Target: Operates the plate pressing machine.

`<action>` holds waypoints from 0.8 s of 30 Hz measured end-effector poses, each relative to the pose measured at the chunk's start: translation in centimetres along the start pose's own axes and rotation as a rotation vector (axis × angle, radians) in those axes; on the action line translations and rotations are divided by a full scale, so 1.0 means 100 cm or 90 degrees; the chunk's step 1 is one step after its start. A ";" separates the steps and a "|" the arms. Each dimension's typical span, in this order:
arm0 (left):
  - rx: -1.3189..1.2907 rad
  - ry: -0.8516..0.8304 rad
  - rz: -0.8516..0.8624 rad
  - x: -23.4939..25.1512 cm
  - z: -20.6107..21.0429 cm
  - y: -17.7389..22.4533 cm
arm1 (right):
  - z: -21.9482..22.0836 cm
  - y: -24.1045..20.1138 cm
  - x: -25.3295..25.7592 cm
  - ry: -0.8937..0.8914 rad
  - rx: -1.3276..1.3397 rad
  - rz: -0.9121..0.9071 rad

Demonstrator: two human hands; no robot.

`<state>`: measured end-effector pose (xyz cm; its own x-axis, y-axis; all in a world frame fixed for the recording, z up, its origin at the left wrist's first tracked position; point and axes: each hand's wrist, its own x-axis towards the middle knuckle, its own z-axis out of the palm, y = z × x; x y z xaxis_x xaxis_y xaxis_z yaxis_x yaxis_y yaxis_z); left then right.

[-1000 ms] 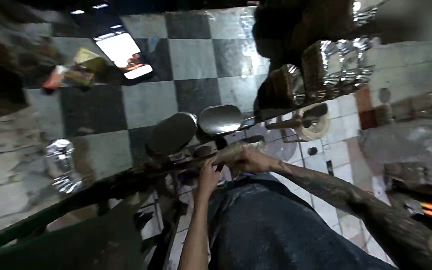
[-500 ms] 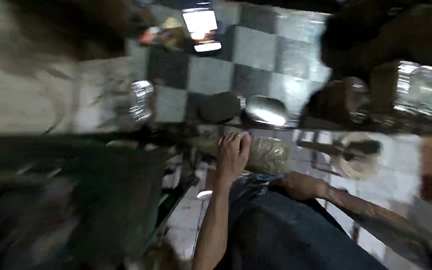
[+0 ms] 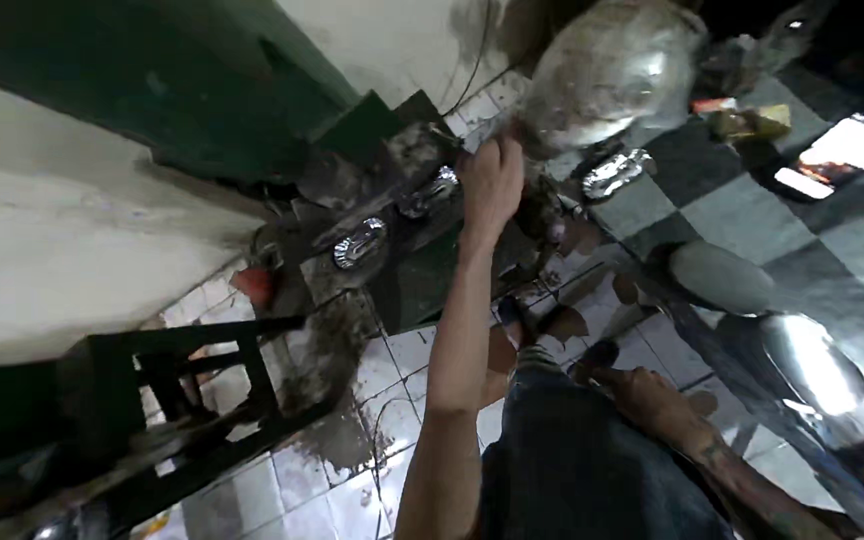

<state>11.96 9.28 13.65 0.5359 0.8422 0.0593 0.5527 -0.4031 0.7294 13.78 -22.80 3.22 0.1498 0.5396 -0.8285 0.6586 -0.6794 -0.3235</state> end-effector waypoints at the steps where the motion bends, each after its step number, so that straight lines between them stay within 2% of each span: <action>1: 0.096 -0.048 -0.046 -0.002 -0.011 -0.023 | -0.008 -0.016 0.007 0.008 -0.018 -0.008; 3: 0.236 -0.082 -0.129 -0.002 -0.014 -0.090 | -0.021 -0.050 0.025 0.011 -0.076 -0.039; 5: 0.295 -0.082 -0.117 -0.018 -0.019 -0.141 | -0.034 -0.088 0.037 0.041 -0.141 -0.099; 6: 0.295 -0.061 -0.101 -0.033 -0.035 -0.146 | -0.039 -0.105 0.044 0.127 -0.170 -0.162; 8: 0.292 -0.096 -0.112 -0.065 -0.093 -0.140 | -0.048 -0.133 0.066 0.414 -0.212 -0.381; 10: 0.301 -0.179 -0.138 -0.075 -0.132 -0.177 | -0.078 -0.168 0.094 0.581 -0.249 -0.538; 11: 0.310 -0.204 -0.130 -0.076 -0.138 -0.208 | -0.095 -0.183 0.110 0.612 -0.276 -0.578; 13: 0.310 -0.162 -0.074 -0.084 -0.138 -0.251 | -0.131 -0.206 0.144 0.601 -0.339 -0.602; 15: 0.293 -0.040 -0.011 -0.102 -0.141 -0.248 | -0.149 -0.227 0.173 0.554 -0.375 -0.535; 17: 0.246 0.000 0.016 -0.137 -0.131 -0.228 | -0.132 -0.260 0.173 0.476 -0.370 -0.442; 18: 0.201 -0.025 0.010 -0.155 -0.119 -0.221 | -0.116 -0.288 0.169 0.465 -0.367 -0.430; 21: 0.060 -0.259 -0.120 -0.206 -0.062 -0.210 | -0.051 -0.374 0.180 0.473 -0.295 -0.431; 22: 0.012 -0.342 -0.145 -0.221 -0.044 -0.204 | -0.038 -0.393 0.183 0.437 -0.278 -0.418; 24: -0.079 -0.479 -0.133 -0.242 -0.019 -0.190 | -0.056 -0.400 0.172 0.266 -0.270 -0.403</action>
<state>-12.70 -2.73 -0.31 0.7410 0.4102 -0.5316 0.6379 -0.1825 0.7482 -5.86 16.47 4.43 -0.1332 0.9484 -0.2876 0.9166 0.0076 -0.3996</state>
